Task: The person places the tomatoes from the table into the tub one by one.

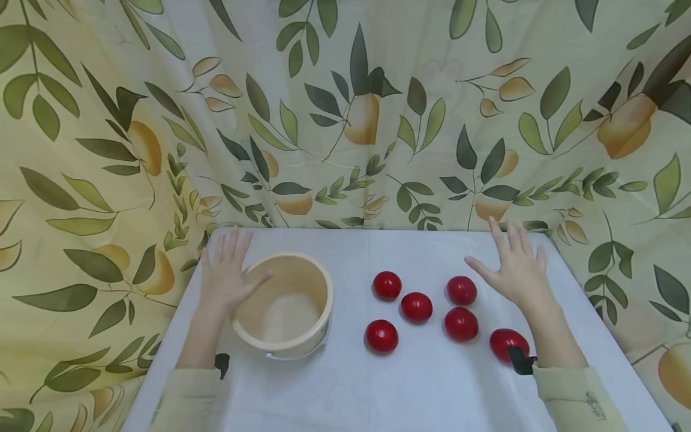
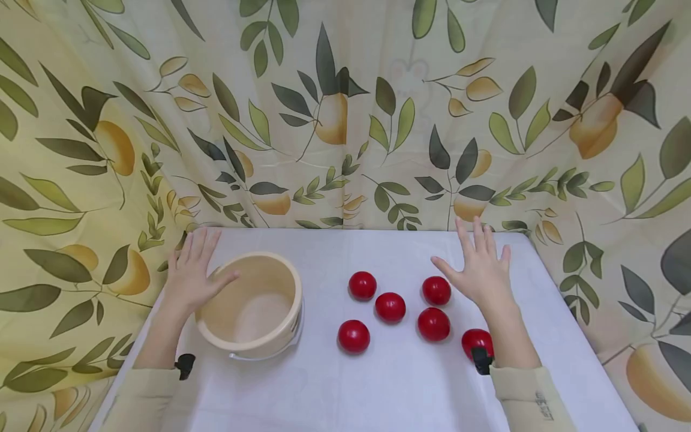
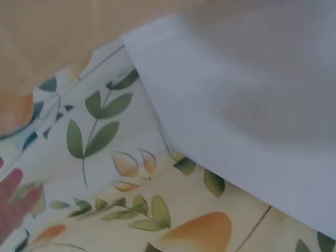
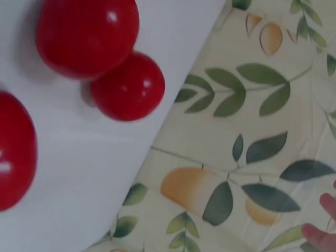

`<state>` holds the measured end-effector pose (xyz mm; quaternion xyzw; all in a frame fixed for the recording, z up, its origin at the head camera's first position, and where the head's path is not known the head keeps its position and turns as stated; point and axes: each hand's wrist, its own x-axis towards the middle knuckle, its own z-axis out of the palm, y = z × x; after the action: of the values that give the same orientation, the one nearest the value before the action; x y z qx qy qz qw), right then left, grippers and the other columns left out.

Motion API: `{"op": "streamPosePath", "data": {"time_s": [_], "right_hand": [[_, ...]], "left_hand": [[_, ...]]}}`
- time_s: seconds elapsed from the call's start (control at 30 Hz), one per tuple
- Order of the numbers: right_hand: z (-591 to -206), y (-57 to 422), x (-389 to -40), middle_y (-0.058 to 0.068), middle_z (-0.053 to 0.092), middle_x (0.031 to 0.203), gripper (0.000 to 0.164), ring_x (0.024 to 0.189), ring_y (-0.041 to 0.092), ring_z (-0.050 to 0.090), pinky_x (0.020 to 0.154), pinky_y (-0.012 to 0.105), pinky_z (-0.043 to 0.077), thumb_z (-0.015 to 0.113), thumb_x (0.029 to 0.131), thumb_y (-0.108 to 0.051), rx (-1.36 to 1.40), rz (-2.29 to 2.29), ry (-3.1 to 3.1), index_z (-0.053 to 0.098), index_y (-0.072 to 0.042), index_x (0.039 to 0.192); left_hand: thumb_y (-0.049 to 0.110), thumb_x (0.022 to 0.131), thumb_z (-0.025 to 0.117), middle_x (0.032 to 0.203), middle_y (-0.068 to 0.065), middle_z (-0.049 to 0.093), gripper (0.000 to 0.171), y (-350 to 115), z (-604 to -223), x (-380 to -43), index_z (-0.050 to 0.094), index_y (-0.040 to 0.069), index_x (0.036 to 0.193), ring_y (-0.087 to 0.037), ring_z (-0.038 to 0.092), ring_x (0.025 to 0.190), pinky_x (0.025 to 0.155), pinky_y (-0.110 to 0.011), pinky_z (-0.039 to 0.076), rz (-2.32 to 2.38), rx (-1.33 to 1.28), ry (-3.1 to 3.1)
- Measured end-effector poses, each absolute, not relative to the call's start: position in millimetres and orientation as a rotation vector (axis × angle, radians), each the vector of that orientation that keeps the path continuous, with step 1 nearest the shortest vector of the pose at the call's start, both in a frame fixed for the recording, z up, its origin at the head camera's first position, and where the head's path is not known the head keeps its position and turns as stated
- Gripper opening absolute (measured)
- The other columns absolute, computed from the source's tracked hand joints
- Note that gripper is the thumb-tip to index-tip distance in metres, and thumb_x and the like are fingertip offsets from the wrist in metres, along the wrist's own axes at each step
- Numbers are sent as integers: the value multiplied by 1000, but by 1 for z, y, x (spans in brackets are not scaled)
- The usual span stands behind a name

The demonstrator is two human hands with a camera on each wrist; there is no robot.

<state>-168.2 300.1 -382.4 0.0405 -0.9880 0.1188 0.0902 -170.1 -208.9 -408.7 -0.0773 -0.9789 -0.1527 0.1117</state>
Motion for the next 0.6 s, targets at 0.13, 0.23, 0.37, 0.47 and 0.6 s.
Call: {"op": "streamPosePath", "data": {"time_s": [0.13,0.23,0.37,0.47,0.6], "right_hand": [[-387,280,-159,23,28,142,92,126,44,29,95,69,26,65,77,-47,257,424,-2803,17,-12,147],[-403,262,-151,20,35,138,92,122,41,36,91,67,34,70,73,-45,362,452,-2781,24,-13,145],[-429,237,-143,16,41,136,92,121,36,40,91,63,36,73,69,-48,503,472,-2791,29,-16,144],[-448,222,-138,13,45,133,92,120,32,42,93,61,37,75,66,-51,606,448,-2797,35,-17,141],[-474,208,-132,8,48,130,92,119,26,43,95,58,37,74,62,-56,753,389,-2822,38,-21,139]], "left_hand": [[40,83,64,149,-17,20,88,-226,-407,-164,10,19,148,-41,21,133,106,-59,20,-1024,-180,-2733],[26,85,65,144,-22,29,86,-240,-409,-155,8,22,148,-42,36,125,96,-55,39,-1433,-101,-2630],[16,86,64,134,-22,40,83,-256,-415,-143,10,23,148,-23,60,103,77,-44,53,-1844,-10,-2519],[13,86,64,123,-10,52,81,-265,-421,-138,13,21,148,-11,65,88,71,-40,55,-2064,8,-2461],[12,86,63,110,2,61,77,-273,-428,-134,16,18,147,-15,67,83,69,-40,56,-2190,-7,-2468]]}}
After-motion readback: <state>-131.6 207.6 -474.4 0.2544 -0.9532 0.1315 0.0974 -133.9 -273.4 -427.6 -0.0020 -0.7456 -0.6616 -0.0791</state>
